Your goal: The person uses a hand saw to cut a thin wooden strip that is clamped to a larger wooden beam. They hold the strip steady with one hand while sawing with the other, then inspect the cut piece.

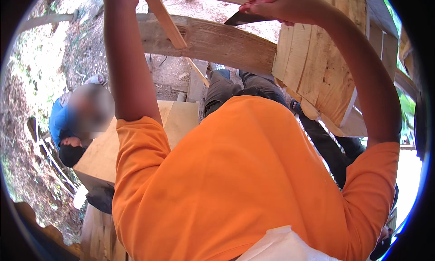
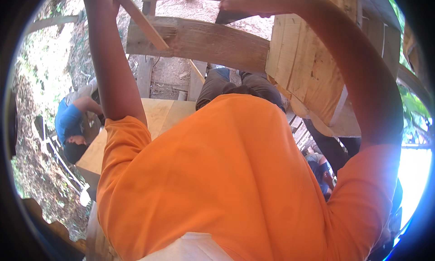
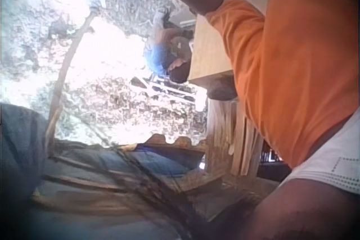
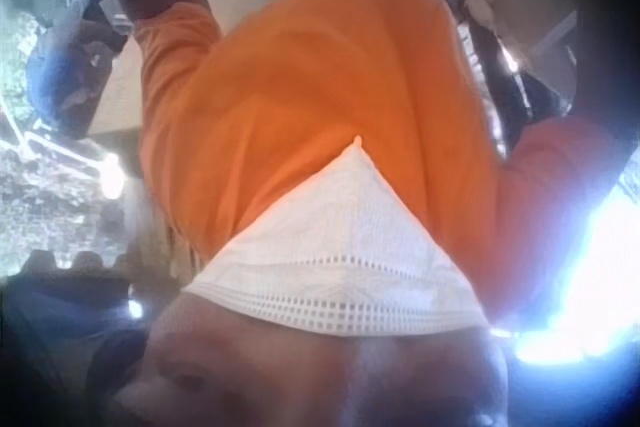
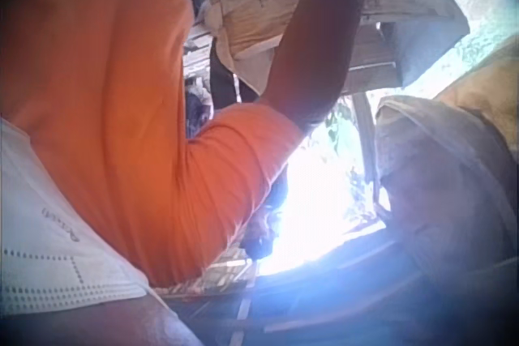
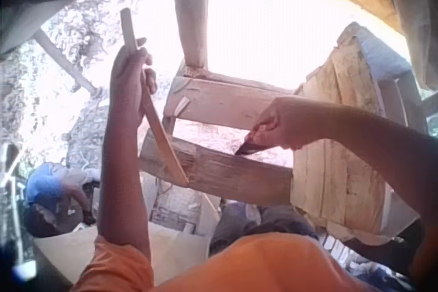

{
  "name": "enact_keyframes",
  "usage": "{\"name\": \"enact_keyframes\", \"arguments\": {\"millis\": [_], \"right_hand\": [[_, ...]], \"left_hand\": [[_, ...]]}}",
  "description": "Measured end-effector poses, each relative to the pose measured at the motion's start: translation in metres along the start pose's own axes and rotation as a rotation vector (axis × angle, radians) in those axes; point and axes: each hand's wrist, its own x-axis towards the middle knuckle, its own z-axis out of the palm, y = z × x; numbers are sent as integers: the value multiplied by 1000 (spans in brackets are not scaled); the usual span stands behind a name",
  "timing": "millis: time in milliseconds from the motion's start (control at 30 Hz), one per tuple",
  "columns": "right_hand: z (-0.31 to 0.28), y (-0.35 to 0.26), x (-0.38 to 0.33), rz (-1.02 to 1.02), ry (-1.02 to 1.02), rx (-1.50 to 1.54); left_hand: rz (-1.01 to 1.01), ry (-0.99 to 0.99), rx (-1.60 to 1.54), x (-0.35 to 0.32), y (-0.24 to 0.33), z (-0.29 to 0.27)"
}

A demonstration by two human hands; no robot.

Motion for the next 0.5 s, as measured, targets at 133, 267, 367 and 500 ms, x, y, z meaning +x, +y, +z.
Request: {"name": "enact_keyframes", "arguments": {"millis": [133,267,367,500], "right_hand": [[-8,-28,-39,-167,92,-109],[-12,-53,-66,-107,78,-48],[-19,-70,-79,23,44,-8],[-29,-74,-112,37,86,-62]], "left_hand": [[-313,326,-57,-83,9,-120],[-711,661,-123,-224,-42,-206],[-1025,763,10,-329,-92,-230],[-1392,523,187,-408,-169,-241]]}}
